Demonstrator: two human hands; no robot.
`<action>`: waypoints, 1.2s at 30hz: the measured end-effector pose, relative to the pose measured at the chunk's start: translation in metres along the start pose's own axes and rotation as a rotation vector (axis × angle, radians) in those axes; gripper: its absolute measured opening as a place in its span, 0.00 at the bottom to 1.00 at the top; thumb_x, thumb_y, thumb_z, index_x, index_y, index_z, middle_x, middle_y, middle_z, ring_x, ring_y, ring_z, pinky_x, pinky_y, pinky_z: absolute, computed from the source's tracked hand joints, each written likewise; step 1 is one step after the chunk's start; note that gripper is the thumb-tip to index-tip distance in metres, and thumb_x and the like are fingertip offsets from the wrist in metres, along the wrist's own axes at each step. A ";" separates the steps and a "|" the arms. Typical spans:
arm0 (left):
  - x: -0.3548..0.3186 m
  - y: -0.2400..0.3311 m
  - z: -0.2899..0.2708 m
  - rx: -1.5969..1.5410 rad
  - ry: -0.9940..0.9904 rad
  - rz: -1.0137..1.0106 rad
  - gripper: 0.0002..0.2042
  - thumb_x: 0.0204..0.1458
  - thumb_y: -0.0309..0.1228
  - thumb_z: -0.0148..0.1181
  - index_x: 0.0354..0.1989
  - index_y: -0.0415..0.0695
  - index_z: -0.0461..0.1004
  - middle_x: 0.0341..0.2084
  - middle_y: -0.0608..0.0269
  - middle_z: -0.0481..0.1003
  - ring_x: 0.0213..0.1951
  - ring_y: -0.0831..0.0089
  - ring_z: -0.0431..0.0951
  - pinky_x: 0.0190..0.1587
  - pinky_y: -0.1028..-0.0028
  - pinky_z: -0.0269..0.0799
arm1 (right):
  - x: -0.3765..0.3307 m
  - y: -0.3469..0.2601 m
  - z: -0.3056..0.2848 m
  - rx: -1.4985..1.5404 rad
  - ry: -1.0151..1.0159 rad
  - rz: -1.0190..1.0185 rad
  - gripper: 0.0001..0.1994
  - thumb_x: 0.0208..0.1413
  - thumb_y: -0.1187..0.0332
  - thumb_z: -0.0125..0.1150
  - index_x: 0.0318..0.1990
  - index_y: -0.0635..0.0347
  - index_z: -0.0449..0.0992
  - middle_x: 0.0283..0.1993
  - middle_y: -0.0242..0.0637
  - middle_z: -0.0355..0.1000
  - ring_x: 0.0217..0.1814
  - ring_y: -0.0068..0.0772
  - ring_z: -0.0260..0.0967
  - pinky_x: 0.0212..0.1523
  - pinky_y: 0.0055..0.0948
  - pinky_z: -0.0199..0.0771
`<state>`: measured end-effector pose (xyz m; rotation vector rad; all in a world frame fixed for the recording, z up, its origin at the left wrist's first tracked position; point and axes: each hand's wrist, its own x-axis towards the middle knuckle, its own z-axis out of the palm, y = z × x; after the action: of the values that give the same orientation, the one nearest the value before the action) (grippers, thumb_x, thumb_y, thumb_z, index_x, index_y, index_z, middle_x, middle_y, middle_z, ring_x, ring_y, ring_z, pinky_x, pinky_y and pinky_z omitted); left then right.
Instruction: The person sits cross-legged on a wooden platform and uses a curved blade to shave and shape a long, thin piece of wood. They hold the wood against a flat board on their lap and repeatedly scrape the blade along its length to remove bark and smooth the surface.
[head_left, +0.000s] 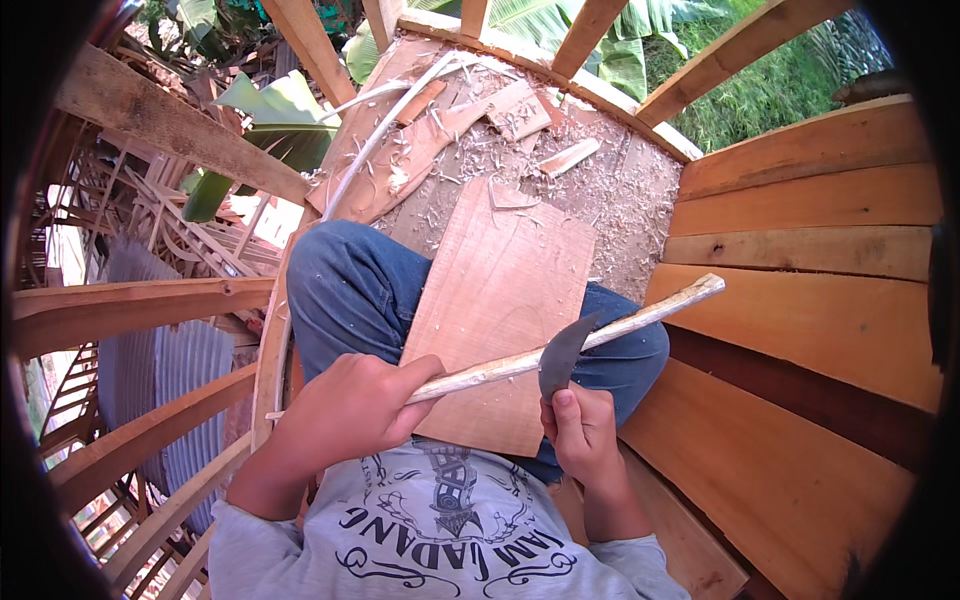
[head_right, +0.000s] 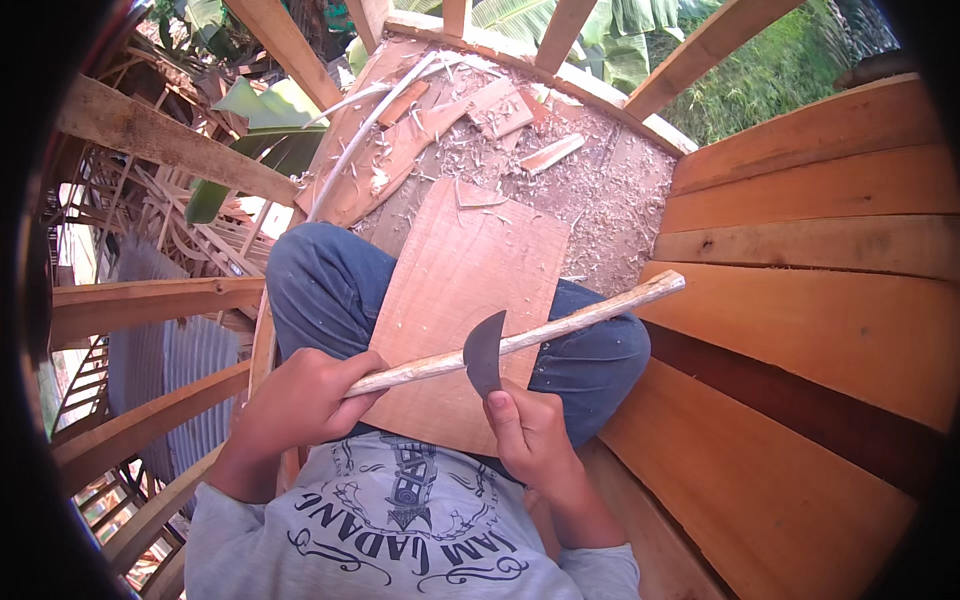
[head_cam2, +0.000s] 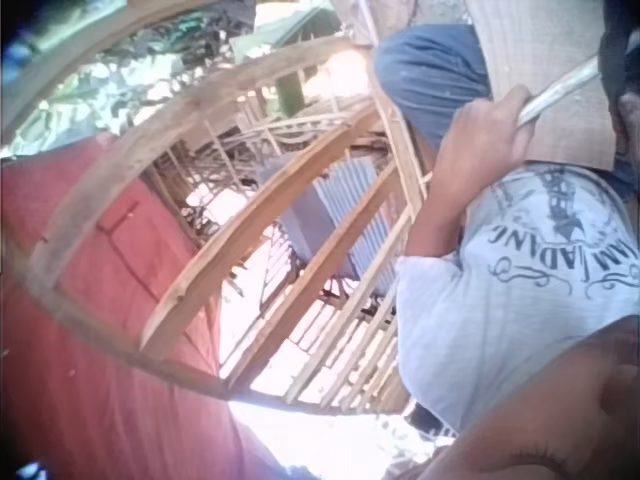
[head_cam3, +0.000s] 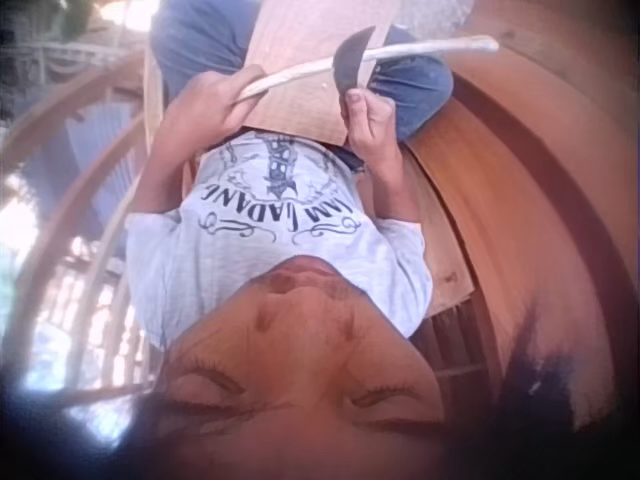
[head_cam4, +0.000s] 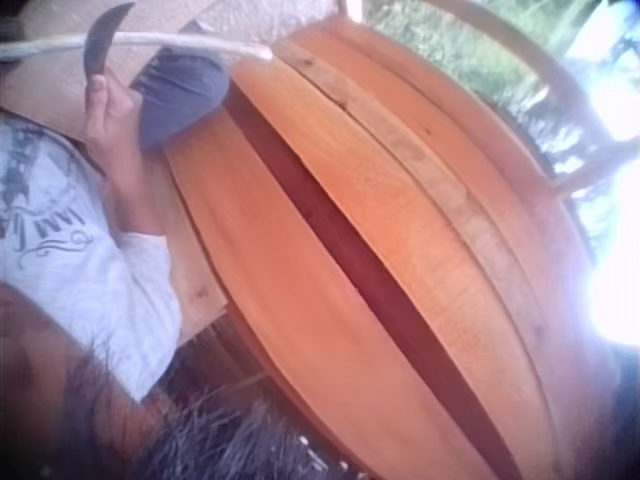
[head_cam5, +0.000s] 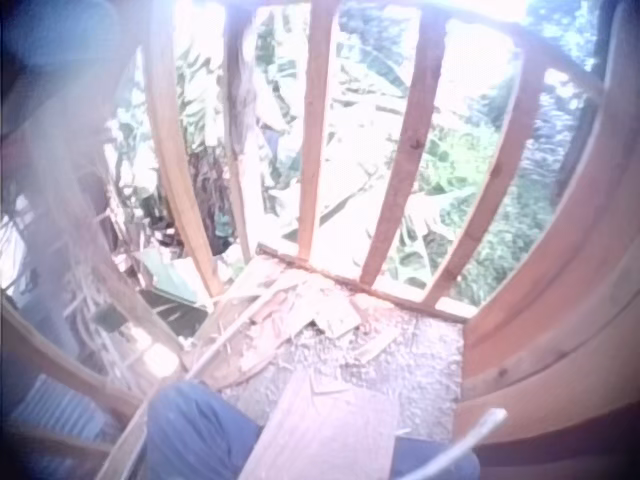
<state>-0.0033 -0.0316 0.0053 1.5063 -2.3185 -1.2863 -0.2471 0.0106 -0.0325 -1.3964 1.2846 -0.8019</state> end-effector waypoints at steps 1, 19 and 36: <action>-0.001 0.001 0.000 -0.021 -0.009 -0.007 0.07 0.48 0.29 0.59 0.34 0.42 0.73 0.15 0.53 0.73 0.19 0.57 0.75 0.22 0.66 0.68 | -0.002 0.004 -0.003 0.081 0.074 0.043 0.25 0.67 0.56 0.36 0.19 0.62 0.63 0.12 0.29 0.59 0.11 0.17 0.54 0.12 0.19 0.51; -0.010 0.006 -0.002 0.046 0.086 0.006 0.09 0.43 0.27 0.59 0.35 0.45 0.72 0.13 0.57 0.71 0.18 0.59 0.74 0.21 0.66 0.67 | -0.004 0.001 -0.002 0.436 0.289 0.116 0.23 0.66 0.60 0.38 0.19 0.62 0.63 0.13 0.29 0.60 0.12 0.19 0.56 0.12 0.21 0.51; -0.001 0.002 0.001 0.158 0.078 -0.002 0.10 0.44 0.30 0.60 0.35 0.45 0.68 0.12 0.60 0.70 0.18 0.60 0.75 0.20 0.64 0.66 | -0.001 -0.002 0.009 0.197 0.008 0.221 0.20 0.66 0.66 0.40 0.20 0.64 0.64 0.12 0.28 0.57 0.14 0.17 0.54 0.15 0.21 0.53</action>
<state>-0.0045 -0.0299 0.0057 1.5734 -2.4187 -1.0463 -0.2379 0.0134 -0.0326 -1.0751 1.3021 -0.7601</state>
